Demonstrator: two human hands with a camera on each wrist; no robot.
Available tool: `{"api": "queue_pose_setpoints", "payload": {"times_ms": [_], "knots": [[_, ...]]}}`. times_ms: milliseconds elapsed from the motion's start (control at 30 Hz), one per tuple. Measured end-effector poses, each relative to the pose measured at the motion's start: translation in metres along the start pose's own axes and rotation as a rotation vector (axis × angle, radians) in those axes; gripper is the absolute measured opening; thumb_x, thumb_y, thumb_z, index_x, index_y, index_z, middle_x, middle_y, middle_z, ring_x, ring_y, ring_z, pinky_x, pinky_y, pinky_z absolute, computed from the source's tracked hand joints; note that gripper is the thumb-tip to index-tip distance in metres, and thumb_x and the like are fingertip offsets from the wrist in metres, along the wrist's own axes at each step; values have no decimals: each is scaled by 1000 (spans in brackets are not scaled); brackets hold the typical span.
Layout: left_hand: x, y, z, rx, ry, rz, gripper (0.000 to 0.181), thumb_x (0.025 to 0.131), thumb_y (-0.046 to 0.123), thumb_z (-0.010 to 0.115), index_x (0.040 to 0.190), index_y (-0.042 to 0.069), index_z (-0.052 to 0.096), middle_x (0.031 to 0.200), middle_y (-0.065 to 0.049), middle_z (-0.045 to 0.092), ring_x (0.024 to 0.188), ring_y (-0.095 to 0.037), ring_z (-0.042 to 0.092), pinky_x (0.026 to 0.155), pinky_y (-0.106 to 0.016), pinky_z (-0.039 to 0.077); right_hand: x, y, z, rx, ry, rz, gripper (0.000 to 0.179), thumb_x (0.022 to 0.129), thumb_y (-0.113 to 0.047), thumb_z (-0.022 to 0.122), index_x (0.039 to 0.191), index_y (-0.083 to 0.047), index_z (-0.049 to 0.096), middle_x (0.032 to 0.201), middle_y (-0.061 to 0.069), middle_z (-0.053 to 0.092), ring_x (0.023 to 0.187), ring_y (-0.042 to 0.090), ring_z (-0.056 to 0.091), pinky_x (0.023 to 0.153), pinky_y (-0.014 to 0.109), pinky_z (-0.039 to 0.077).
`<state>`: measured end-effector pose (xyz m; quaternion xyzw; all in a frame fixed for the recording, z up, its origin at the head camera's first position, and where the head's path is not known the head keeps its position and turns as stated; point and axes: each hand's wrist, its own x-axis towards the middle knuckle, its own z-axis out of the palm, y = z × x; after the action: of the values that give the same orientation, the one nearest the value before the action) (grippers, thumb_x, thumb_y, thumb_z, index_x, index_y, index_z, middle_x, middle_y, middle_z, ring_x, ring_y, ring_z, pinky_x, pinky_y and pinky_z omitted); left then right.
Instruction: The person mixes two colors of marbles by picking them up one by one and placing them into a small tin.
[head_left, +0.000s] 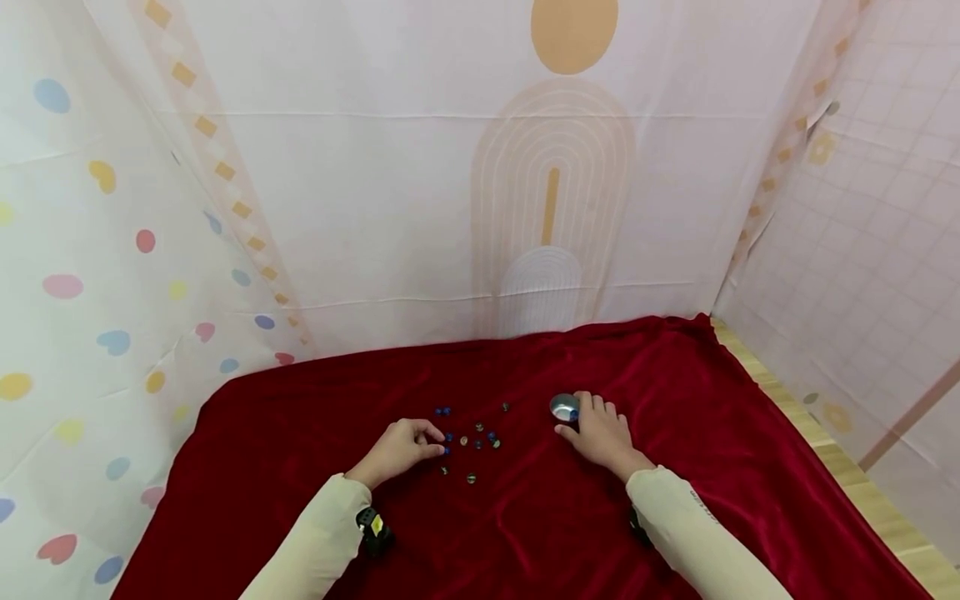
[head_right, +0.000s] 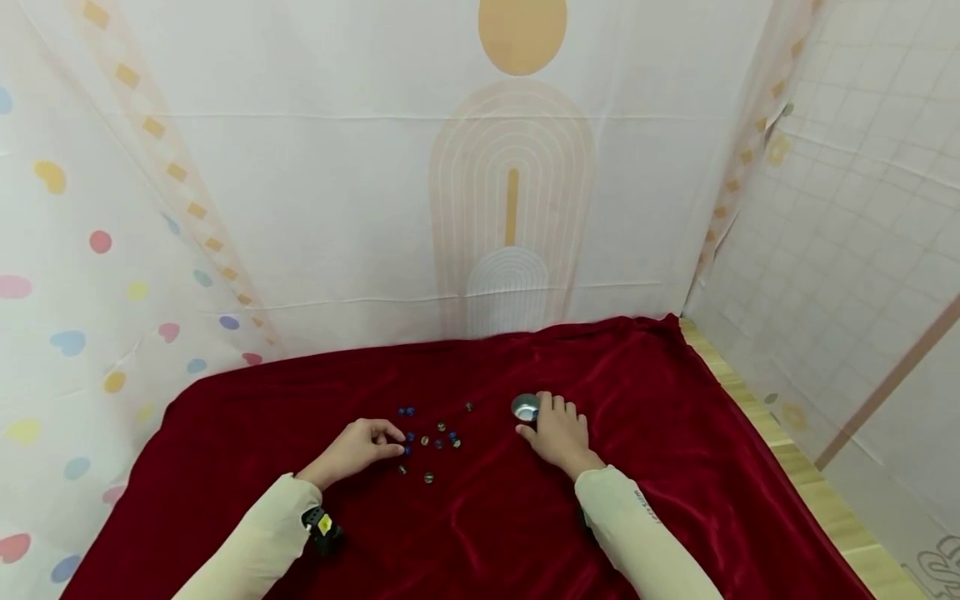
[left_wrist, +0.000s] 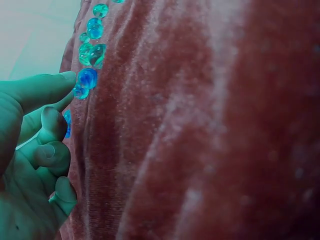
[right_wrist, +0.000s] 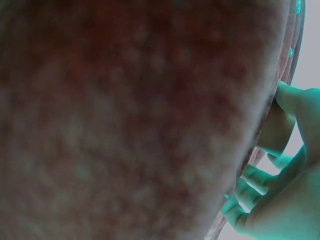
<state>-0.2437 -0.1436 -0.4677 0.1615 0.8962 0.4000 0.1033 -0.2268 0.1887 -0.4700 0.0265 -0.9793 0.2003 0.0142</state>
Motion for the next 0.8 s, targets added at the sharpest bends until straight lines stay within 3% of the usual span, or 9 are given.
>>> {"api": "queue_pose_setpoints", "payload": {"times_ms": [300, 800], "knots": [[-1, -1, 4, -17, -27, 25, 16, 87, 18, 71, 98, 6, 72, 66, -2, 57, 60, -13, 48, 55, -24, 41, 0, 0, -5, -2, -4, -8, 65, 90, -39, 66, 135, 0, 41, 127, 20, 52, 115, 39, 47, 89, 54, 40], [-2, 0, 8, 13, -25, 5, 15, 87, 16, 71, 99, 8, 72, 66, -1, 57, 59, -12, 48, 55, -25, 41, -1, 0, -3, 11, -3, -4, 66, 89, -39, 67, 136, 0, 41, 128, 21, 52, 115, 39, 47, 90, 54, 41]]}}
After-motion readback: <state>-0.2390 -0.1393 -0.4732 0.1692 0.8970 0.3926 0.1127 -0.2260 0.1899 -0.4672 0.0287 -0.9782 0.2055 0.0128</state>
